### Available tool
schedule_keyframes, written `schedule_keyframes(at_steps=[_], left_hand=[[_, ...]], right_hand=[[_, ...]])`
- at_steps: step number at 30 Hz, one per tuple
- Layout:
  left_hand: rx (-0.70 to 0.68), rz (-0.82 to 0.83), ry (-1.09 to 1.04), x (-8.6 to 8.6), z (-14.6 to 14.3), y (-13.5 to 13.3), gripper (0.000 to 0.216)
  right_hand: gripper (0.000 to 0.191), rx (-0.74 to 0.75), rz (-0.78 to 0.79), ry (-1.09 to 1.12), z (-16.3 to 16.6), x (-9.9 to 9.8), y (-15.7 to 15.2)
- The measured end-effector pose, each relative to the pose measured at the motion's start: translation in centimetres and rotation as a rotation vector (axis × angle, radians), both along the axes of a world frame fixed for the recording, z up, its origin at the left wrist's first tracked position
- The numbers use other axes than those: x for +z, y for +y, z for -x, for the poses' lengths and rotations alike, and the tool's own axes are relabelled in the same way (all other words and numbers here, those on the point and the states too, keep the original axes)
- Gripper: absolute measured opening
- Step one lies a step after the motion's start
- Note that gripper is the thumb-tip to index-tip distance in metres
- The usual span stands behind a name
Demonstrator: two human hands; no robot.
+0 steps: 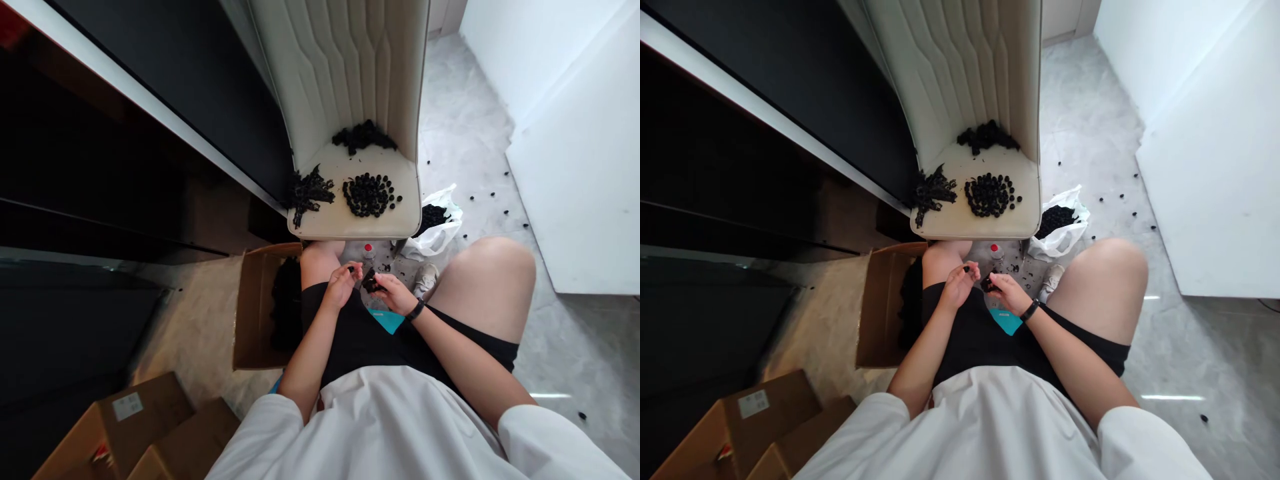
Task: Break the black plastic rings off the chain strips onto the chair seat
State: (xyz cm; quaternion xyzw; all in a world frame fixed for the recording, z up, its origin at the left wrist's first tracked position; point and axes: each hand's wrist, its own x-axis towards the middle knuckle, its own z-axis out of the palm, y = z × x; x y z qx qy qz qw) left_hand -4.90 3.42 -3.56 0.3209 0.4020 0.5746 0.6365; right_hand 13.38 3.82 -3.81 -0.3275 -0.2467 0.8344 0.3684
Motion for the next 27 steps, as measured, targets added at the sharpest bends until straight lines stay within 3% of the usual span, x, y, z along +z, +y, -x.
schedule_keyframes(at_steps=[4,9,12,15,18,21,24,27], left_hand=[[0.085,-0.097,0.391,0.2,0.5,3.0,0.048],[0.262,-0.272,0.749,2.1,0.4,10.3,0.045],[0.257,-0.32,0.906,3.2,0.2,14.4,0.043],[0.295,-0.348,0.992,3.7,0.0,16.0,0.05],[0.368,-0.382,0.996,3.5,0.0,14.3,0.038],[0.382,-0.327,0.955,2.8,0.0,10.1,0.032],[0.26,-0.159,0.791,1.4,-0.2,5.2,0.044],[-0.027,0.008,0.612,-0.4,-0.6,0.8,0.061]], right_hand=[[0.061,0.053,-0.034,-0.068,0.4,-0.4,-0.1],[0.067,0.153,-0.127,-0.089,0.6,-0.7,-0.4],[0.069,0.182,-0.163,-0.088,0.5,-0.6,-0.6],[0.071,0.193,-0.197,-0.097,0.4,-0.1,-0.6],[0.072,0.19,-0.231,-0.125,0.2,0.5,-0.5],[0.072,0.198,-0.283,-0.148,0.0,1.1,-0.3],[0.073,0.196,-0.351,-0.18,-0.2,1.4,-0.1],[0.073,0.156,-0.427,-0.252,-0.6,1.6,0.4]])
